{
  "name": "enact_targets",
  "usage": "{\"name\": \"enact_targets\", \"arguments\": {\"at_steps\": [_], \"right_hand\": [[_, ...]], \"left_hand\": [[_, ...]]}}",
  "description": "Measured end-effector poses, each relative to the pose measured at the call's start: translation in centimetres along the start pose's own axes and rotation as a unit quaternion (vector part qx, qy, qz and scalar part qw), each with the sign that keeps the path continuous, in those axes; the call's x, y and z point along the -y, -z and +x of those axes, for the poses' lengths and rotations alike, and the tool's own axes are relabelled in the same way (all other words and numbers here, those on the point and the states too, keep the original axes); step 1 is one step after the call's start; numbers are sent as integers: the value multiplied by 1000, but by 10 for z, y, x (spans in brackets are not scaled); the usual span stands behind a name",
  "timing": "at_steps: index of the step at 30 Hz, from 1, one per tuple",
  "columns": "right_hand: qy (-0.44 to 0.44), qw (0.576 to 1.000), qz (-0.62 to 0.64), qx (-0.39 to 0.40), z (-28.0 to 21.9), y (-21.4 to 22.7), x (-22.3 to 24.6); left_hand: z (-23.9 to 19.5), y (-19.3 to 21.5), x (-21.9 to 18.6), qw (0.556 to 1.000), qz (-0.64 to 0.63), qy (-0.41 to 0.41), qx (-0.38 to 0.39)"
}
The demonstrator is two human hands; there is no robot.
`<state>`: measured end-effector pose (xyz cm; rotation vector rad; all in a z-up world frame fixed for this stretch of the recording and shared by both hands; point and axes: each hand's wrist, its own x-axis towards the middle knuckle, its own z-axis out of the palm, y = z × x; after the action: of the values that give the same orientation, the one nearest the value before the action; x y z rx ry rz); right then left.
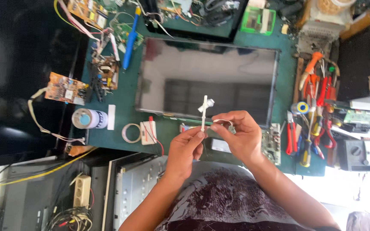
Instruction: The person works on a disassembled flat-screen monitor, using white tape to secure a circuit board to the screen's frame. They repeatedly apply tape, cut it with a utility knife, and adjust the board's position.
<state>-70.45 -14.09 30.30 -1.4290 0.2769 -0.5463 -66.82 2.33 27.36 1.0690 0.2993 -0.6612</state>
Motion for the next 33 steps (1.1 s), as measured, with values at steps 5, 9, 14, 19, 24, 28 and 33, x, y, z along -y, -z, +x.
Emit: {"name": "enact_targets", "arguments": {"at_steps": [5,9,14,19,24,28,33], "right_hand": [[35,998,-45,-10,-6,34,4],[14,999,-13,-39,-11,58,-1],[-6,998,-36,-57,-24,80,2],[0,969,-243,-54,-34,97,21],[-4,961,-268,-64,-47,108,20],[-64,958,-264,-91,-56,112,17],[-131,950,-253,-127,-64,119,18]], "left_hand": [[-10,-24,45,995,70,-71,12],[-17,-48,54,984,124,-125,26],[-11,-69,48,979,129,-149,46],[-9,-83,53,968,163,-178,65],[-19,-95,55,939,218,-251,86],[-15,-96,60,868,332,-357,97],[-18,-106,65,831,384,-382,123]]}}
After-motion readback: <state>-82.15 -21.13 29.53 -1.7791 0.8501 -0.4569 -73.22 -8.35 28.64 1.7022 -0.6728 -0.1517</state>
